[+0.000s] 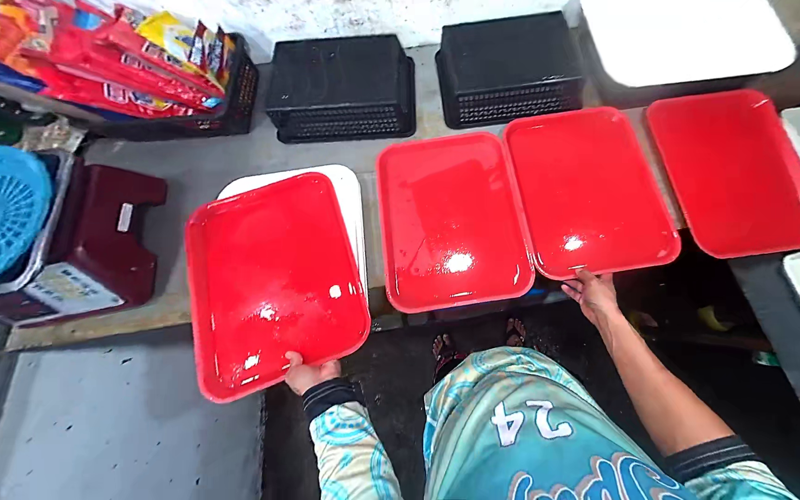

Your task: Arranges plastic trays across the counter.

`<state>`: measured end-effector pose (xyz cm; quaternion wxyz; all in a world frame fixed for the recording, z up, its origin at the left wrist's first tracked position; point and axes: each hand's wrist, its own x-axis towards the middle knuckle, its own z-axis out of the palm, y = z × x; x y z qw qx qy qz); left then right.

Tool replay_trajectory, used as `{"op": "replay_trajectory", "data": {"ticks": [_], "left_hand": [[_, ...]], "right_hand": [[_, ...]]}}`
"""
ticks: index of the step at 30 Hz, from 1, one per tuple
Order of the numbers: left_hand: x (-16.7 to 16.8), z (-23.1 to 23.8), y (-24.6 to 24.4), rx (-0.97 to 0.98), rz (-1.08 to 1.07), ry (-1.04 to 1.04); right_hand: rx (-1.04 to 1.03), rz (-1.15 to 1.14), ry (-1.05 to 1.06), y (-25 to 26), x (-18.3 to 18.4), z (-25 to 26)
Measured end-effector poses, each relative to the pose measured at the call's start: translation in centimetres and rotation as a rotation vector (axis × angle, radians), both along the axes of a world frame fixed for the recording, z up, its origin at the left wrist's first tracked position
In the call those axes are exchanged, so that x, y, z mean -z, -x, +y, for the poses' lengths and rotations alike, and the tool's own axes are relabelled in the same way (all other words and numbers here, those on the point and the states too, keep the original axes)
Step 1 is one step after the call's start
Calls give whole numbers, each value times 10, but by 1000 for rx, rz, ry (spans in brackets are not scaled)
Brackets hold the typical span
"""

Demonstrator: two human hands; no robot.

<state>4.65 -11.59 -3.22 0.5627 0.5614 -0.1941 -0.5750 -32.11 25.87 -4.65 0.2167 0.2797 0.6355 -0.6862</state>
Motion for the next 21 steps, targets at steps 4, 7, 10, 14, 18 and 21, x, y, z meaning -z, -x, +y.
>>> {"op": "replay_trajectory", "data": {"ticks": [4,7,10,14,18,21], "left_hand": [[0,-39,-33,-12,-4,-16],[0,-60,-53,-28,-3,-21],[-2,-79,-69,-30,12,-26],[1,-99,-83,-8,16,-36],[-2,-103,-89,98,22,-101],[-9,-104,-90,172,-125,-231]], "right_hand": [[-33,-4,-1,-34,2,-45],[-75,-9,10,-60,2,-75],[-86,-3,9,-81,1,-99],[-79,-9,17,-99,0,-117],[-49,-9,11,-104,-2,-127],[-40,-11,11,-103,4,-122]]}}
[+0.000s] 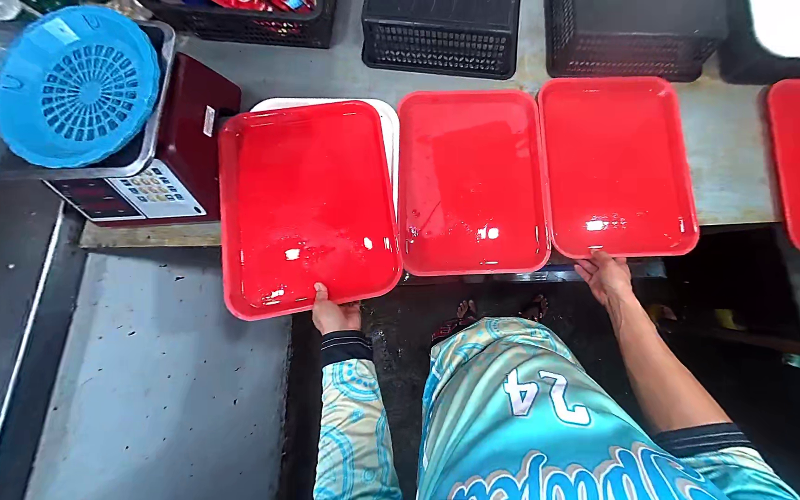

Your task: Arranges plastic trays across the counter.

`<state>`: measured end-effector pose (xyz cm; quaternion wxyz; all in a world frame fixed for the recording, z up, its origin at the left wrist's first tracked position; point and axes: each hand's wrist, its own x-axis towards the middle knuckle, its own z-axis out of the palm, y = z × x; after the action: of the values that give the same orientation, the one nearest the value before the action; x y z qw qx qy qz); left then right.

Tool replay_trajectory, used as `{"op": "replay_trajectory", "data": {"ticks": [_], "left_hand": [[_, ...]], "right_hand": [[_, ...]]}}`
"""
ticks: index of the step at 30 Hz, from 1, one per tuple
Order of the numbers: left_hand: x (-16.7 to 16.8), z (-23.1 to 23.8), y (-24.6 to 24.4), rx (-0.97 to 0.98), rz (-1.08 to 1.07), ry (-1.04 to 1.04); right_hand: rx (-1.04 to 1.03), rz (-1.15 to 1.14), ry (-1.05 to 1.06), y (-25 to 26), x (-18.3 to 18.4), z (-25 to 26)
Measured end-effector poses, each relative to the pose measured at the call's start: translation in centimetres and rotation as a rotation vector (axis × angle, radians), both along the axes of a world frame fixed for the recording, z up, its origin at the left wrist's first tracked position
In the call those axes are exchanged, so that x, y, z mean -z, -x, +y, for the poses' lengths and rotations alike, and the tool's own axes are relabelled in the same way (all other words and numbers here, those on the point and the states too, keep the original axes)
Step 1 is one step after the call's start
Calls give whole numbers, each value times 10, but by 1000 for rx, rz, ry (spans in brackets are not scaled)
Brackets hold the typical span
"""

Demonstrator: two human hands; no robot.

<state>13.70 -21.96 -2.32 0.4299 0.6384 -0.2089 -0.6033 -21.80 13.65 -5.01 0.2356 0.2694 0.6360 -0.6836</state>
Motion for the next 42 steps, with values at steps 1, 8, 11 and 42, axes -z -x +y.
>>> {"op": "replay_trajectory", "data": {"ticks": [1,8,11,42], "left_hand": [[1,0,0,7,-98,-9],[-6,11,-9,15,-390,114],[-13,11,-17,61,-366,66],[-79,56,1,265,262,120]], "right_hand": [[-9,5,2,0,2,2],[-170,38,-76,-15,-5,10],[-318,-11,-129,-29,-16,12],[-990,172,366,-99,-131,-188]]}}
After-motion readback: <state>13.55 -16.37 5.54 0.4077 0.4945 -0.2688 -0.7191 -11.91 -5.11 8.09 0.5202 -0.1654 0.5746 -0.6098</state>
